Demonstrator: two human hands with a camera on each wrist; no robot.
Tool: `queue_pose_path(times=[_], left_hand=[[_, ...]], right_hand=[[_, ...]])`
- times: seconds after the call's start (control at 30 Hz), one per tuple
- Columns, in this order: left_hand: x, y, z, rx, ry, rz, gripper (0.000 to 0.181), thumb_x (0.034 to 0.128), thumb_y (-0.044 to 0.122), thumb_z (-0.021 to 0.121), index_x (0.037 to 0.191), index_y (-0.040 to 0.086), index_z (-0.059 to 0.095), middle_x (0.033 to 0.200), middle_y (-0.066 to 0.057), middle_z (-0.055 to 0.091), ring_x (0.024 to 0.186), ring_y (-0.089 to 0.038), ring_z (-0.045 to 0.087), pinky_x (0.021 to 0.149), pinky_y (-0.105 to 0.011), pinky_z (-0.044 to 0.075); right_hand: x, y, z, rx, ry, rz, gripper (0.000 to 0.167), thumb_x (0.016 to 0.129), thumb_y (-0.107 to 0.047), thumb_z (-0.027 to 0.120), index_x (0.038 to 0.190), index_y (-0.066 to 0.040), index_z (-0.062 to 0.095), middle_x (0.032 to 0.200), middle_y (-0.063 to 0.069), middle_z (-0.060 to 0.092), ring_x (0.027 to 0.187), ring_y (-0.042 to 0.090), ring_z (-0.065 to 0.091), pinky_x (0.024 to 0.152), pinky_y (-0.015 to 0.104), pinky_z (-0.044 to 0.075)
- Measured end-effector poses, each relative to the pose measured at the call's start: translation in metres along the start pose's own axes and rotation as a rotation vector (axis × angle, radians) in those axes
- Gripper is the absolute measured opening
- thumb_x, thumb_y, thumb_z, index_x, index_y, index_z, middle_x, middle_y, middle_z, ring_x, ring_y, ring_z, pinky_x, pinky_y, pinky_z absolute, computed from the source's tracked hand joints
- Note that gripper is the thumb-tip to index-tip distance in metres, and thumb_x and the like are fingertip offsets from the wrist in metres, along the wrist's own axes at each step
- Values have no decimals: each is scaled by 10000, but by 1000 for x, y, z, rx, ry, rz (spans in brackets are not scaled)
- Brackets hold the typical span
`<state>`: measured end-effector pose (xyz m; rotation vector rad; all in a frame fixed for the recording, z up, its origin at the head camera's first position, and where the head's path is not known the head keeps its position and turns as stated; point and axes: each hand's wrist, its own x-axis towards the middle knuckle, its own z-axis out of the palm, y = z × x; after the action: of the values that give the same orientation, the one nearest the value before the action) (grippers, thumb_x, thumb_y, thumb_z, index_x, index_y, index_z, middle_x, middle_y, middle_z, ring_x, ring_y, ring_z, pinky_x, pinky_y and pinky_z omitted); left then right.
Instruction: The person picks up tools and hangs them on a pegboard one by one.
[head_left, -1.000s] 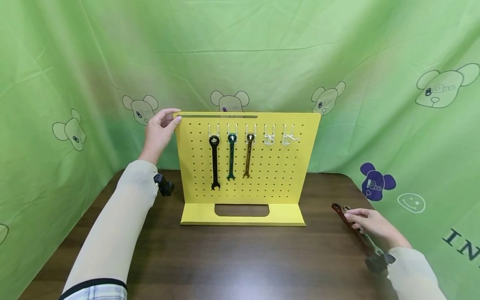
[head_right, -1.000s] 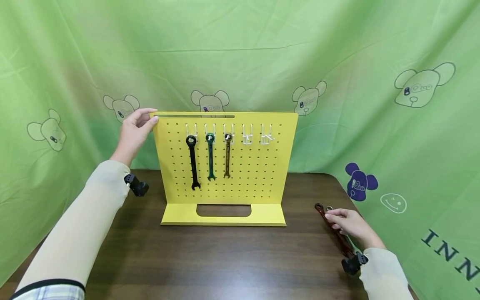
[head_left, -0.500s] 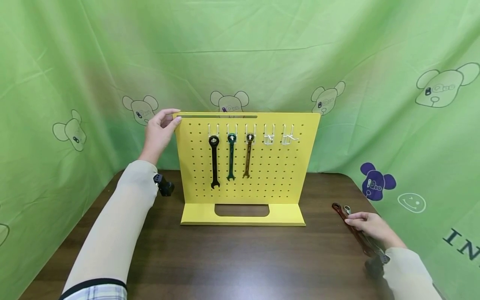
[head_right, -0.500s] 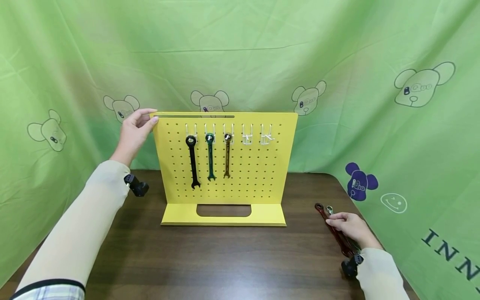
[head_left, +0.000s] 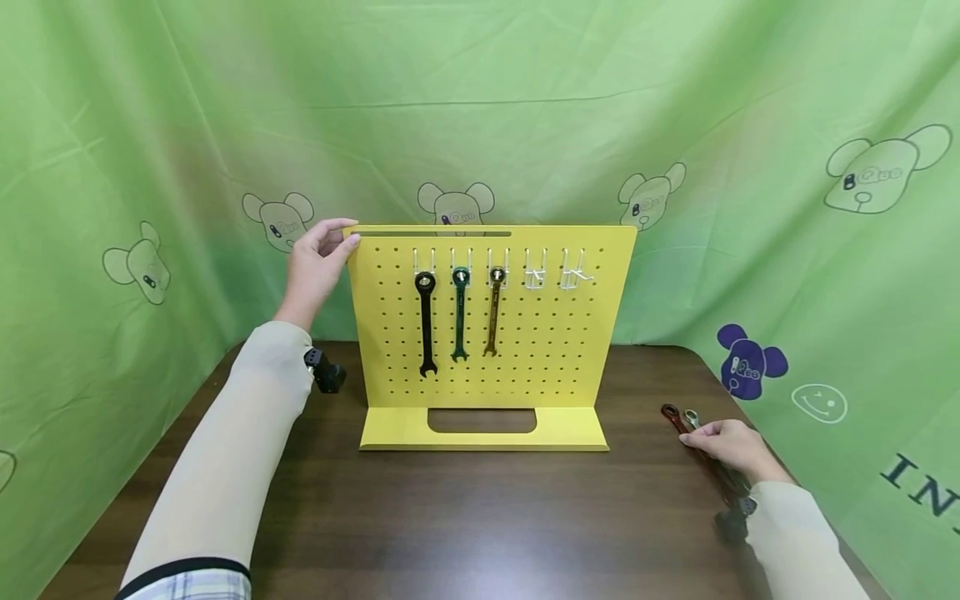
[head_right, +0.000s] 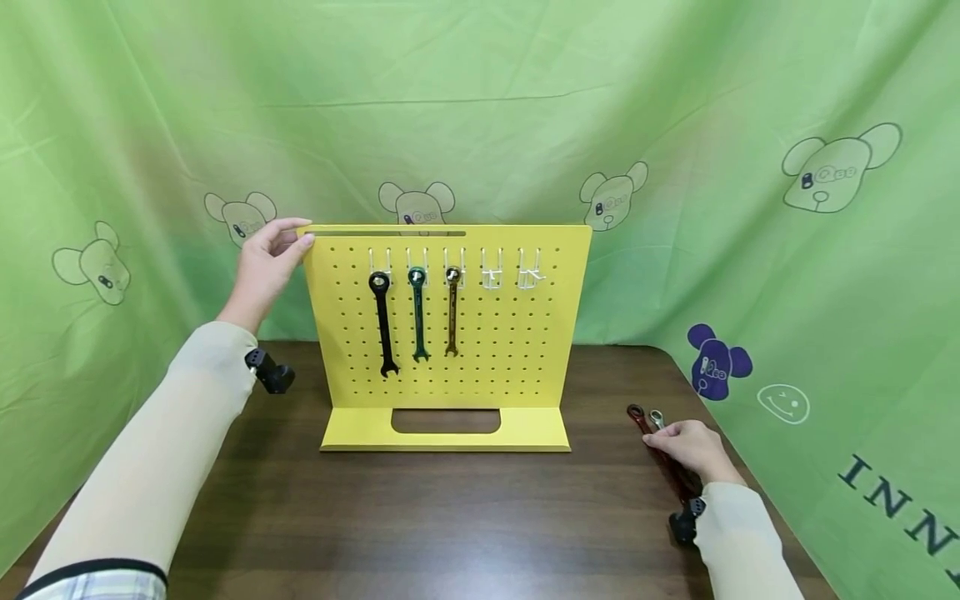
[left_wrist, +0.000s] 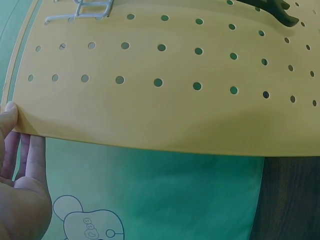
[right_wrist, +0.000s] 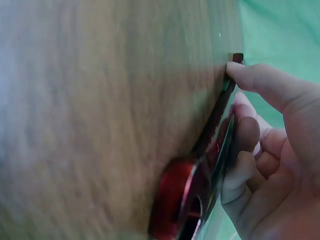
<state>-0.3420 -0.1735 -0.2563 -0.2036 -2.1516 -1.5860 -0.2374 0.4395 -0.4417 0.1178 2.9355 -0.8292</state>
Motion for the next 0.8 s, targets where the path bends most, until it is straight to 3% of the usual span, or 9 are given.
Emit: queue_pose_path(times=[0.2,0.47,0.8], left_hand=[[0,0,0,10,-2,-3,349,976,308,676,1292,163,660,1182,-69,677,1026,-146,621,897,-293,502],[1,1,-1,0,2,6,329,976,289,677,1280,163,665,1171,-69,684,1010,-139,625,883,-278,500],[-1,1,-2,6,-2,13,345,983,288,666,1296,141,654,1182,-79,682,1021,-150,624,890,-278,500]], right_hand=[[0,-1,1,3,6,30,373,937,-412,685,891,-49,756,887,42,672,780,173,534,675,351,452],[-2,-2,3,106,-18,48,395,934,-372,686,924,19,742,705,-20,579,658,168,511,580,323,421],[1,1,3,164,-52,7,366,962,-289,655,970,71,719,763,-18,601,679,130,488,602,293,422]])
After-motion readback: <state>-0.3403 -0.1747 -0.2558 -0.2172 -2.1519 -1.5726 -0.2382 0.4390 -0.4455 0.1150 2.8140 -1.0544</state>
